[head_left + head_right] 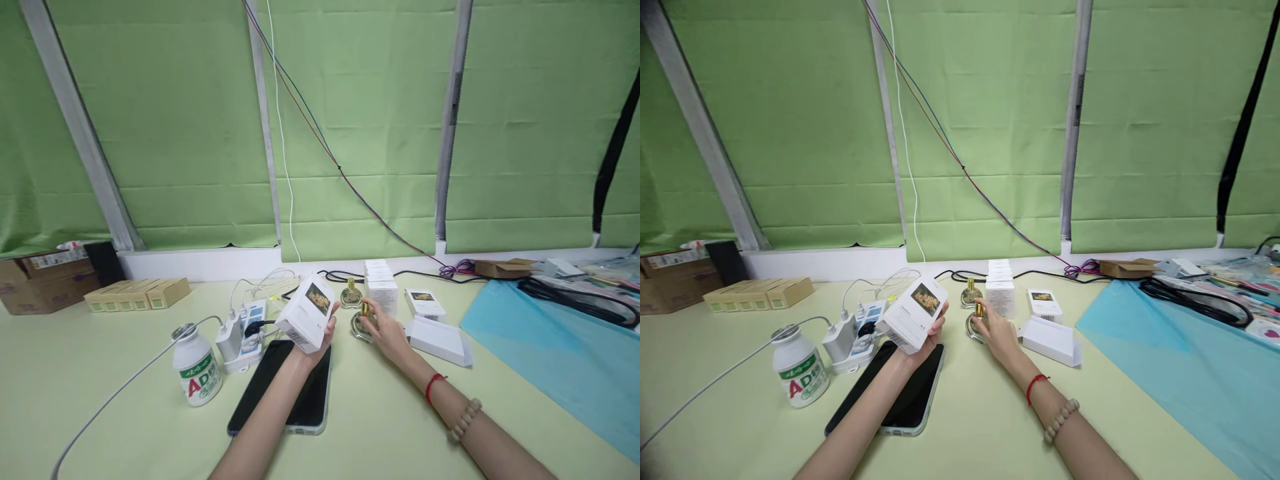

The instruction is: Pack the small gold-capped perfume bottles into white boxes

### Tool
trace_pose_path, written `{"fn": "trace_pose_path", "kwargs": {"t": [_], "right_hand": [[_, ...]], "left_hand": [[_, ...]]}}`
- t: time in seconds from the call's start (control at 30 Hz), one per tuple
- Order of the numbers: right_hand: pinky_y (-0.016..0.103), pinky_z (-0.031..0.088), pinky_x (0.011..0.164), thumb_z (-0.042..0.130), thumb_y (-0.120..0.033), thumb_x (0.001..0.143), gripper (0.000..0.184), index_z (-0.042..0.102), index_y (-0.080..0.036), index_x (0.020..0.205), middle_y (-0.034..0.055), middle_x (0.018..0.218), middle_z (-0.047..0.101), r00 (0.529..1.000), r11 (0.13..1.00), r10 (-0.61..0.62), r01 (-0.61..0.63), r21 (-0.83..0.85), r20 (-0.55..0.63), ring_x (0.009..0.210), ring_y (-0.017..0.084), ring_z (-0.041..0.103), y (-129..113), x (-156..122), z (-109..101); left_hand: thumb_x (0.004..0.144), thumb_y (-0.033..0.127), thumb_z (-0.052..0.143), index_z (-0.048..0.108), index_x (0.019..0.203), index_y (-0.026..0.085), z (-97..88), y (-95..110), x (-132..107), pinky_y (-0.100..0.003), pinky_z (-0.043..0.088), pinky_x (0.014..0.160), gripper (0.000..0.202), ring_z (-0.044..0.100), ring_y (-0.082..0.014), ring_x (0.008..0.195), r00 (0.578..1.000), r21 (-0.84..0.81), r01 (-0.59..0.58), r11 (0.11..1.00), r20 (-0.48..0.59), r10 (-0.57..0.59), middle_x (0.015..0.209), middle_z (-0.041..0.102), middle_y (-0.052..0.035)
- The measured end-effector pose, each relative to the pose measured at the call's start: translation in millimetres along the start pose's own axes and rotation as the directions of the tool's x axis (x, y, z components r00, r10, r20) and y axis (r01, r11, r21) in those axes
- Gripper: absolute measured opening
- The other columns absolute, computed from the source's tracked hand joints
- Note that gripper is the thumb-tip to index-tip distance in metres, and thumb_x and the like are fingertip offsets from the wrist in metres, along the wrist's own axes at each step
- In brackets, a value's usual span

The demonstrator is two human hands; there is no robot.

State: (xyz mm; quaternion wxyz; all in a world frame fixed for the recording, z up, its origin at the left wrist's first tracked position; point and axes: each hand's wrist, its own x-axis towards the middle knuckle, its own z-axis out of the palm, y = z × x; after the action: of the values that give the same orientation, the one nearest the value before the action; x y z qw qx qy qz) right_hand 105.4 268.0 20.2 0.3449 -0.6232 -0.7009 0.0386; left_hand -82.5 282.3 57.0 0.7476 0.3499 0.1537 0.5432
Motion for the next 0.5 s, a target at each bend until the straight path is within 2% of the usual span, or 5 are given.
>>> {"fn": "trace_pose_path", "kwargs": {"t": [0.13,0.27,0.37,0.43,0.5], "right_hand": [[0.029,0.043,0.071,0.040,-0.042,0.088,0.055,0.028,-0.026,0.139,0.0059,0.110,0.057,0.998,0.998,-0.057,0.057,0.003,0.037,0.082,0.018,0.059,-2,-3,2],[0.030,0.044,0.074,0.036,-0.038,0.089,0.054,0.026,-0.024,0.140,0.0074,0.109,0.057,0.998,0.995,0.003,0.003,0.099,-0.064,0.083,0.018,0.059,-1,-1,-1],[0.028,0.044,0.081,0.035,-0.042,0.090,0.056,0.022,-0.022,0.141,0.0077,0.114,0.054,0.950,0.965,0.085,-0.005,0.260,-0.299,0.093,0.016,0.057,-2,4,-12],[0.027,0.044,0.084,0.034,-0.044,0.090,0.059,0.017,-0.020,0.141,0.0097,0.116,0.052,0.880,0.938,0.141,0.028,0.346,-0.453,0.098,0.015,0.056,-6,7,-23],[0.027,0.044,0.083,0.030,-0.045,0.091,0.060,0.013,-0.016,0.140,0.0123,0.115,0.050,0.810,0.922,0.173,0.066,0.381,-0.560,0.098,0.015,0.055,-12,9,-35]], "left_hand": [[0.067,0.054,0.058,0.046,0.095,0.018,0.9,-9,5,-0.020,0.034,0.048,0.047,0.043,-0.0107,0.058,0.964,0.351,-0.149,0.924,-0.156,0.214,0.081,0.054,-0.0050],[0.074,0.064,0.049,0.042,0.090,0.019,-0.3,-12,6,-0.018,0.033,0.050,0.049,0.042,-0.0097,0.058,0.841,0.610,-0.205,0.766,-0.290,0.456,0.067,0.044,0.0014],[0.081,0.059,0.044,0.041,0.093,0.020,-1.2,-10,3,-0.019,0.032,0.050,0.041,0.041,-0.0104,0.056,0.792,0.728,-0.251,0.638,-0.224,0.568,0.066,0.043,0.0019],[0.084,0.054,0.043,0.043,0.093,0.019,0.3,-10,0,-0.020,0.033,0.053,0.035,0.042,-0.0107,0.059,0.775,0.805,-0.290,0.518,-0.119,0.620,0.068,0.044,0.0012],[0.087,0.049,0.039,0.044,0.092,0.019,3.4,-13,-3,-0.021,0.034,0.057,0.031,0.044,-0.0108,0.061,0.787,0.866,-0.301,0.401,-0.012,0.617,0.073,0.047,0.0003]]}}
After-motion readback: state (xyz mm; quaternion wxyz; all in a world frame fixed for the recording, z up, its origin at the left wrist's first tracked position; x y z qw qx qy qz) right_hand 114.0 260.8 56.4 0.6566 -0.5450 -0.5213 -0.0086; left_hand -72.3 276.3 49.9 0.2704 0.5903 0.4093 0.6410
